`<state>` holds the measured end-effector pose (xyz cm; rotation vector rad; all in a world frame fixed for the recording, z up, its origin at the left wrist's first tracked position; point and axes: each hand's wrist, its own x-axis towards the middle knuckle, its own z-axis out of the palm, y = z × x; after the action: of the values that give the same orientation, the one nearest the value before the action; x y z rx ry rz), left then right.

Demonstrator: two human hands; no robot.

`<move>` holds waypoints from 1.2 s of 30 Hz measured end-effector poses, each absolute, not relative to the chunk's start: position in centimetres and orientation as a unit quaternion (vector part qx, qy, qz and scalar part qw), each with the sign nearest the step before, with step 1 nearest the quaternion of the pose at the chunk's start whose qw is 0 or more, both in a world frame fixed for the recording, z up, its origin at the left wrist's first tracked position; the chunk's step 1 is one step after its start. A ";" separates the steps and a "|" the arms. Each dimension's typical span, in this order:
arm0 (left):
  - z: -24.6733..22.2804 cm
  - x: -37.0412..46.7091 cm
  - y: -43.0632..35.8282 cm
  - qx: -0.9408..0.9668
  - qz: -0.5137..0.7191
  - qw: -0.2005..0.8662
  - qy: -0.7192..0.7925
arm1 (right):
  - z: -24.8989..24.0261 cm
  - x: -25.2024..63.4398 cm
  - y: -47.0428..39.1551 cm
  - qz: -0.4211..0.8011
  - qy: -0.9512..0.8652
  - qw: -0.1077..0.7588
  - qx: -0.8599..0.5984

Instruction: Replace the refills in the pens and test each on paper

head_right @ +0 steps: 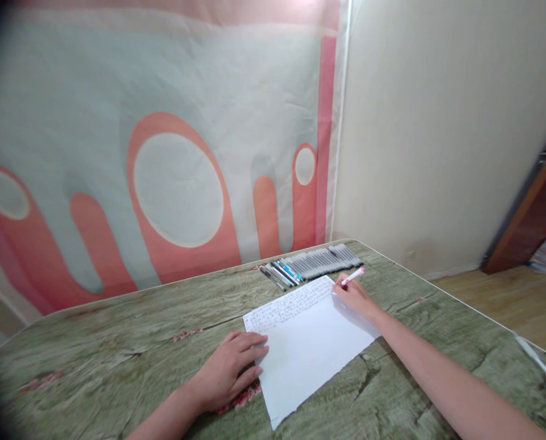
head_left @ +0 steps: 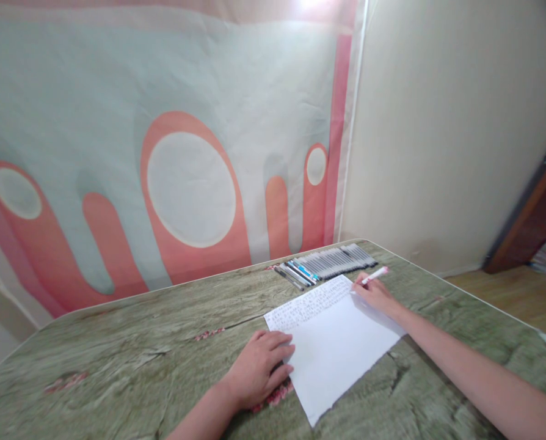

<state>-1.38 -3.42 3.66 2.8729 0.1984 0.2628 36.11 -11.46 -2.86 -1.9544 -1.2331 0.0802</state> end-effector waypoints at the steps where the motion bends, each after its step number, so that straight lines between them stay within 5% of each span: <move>1: 3.7 -1.4 -3.4 0.986 0.090 0.125 0.069 | -2.9 36.1 -11.4 0.031 -0.487 0.402 -0.775; 36: 3.8 -1.4 -3.5 0.986 0.093 0.122 0.067 | -2.5 36.0 -11.4 0.040 -0.484 0.413 -0.771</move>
<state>-1.39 -3.54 3.78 2.8770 0.1949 0.2713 35.98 -11.41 -2.51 -1.9377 -1.2158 0.0999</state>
